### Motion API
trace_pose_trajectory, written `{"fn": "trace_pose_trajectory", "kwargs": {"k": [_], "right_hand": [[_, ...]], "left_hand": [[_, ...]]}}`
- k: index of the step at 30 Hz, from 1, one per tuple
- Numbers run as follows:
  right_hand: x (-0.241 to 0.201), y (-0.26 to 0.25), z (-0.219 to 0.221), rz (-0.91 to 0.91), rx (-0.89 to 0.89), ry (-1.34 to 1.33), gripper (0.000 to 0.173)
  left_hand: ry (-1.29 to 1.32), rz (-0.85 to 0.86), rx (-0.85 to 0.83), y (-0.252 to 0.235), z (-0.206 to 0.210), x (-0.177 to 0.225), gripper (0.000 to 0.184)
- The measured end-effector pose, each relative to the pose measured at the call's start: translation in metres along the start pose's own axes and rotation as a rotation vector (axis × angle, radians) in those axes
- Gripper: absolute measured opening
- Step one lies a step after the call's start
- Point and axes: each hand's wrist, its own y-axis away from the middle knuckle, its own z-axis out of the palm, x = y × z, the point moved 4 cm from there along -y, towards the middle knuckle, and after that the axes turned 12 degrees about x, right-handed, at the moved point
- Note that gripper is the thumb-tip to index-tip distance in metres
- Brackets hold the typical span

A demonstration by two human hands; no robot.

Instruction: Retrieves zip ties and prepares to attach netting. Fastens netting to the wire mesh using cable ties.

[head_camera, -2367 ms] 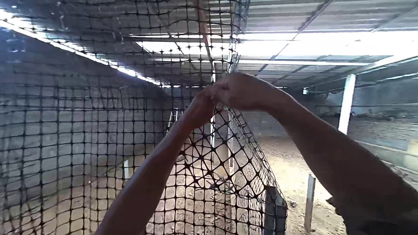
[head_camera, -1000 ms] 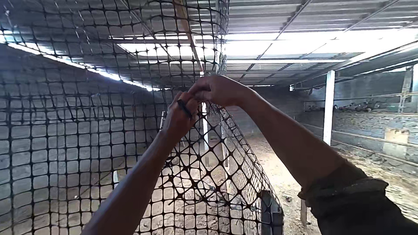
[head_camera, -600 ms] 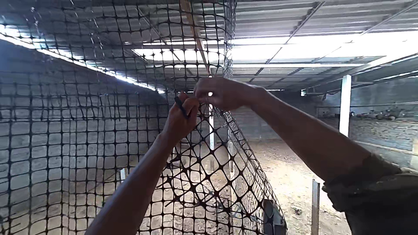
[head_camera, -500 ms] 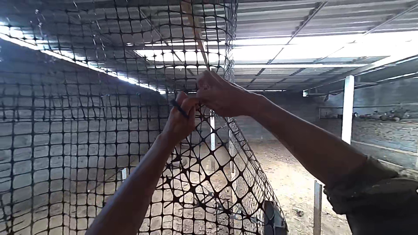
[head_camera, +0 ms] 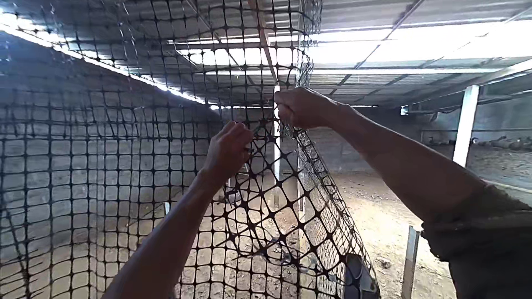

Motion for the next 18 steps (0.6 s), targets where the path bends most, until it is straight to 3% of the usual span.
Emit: {"fn": "trace_pose_trajectory", "kwargs": {"k": [2,4,9,11,14,18], "right_hand": [[-0.002,0.002,-0.011,0.209,-0.082,-0.214,0.023],[-0.016,0.005,-0.027,0.343,-0.032,-0.47,0.024],[-0.046,0.001,-0.02,0.333,-0.025,-0.897,0.027],[-0.047,-0.01,-0.016,0.295,-0.053,-0.779,0.027],[-0.044,-0.028,-0.014,0.18,-0.102,-0.378,0.026],[-0.038,-0.036,-0.013,0.165,-0.118,-0.294,0.024]], "left_hand": [[0.01,0.016,-0.013,0.002,0.0,-0.005,0.014],[0.019,0.037,0.013,0.0,0.0,-0.007,0.011],[0.029,0.034,0.029,-0.003,-0.004,-0.004,0.011],[0.05,0.057,0.025,-0.003,-0.006,-0.006,0.012],[0.097,0.109,0.031,-0.001,-0.007,-0.009,0.01],[0.186,0.168,-0.012,0.0,-0.01,-0.01,0.009]]}}
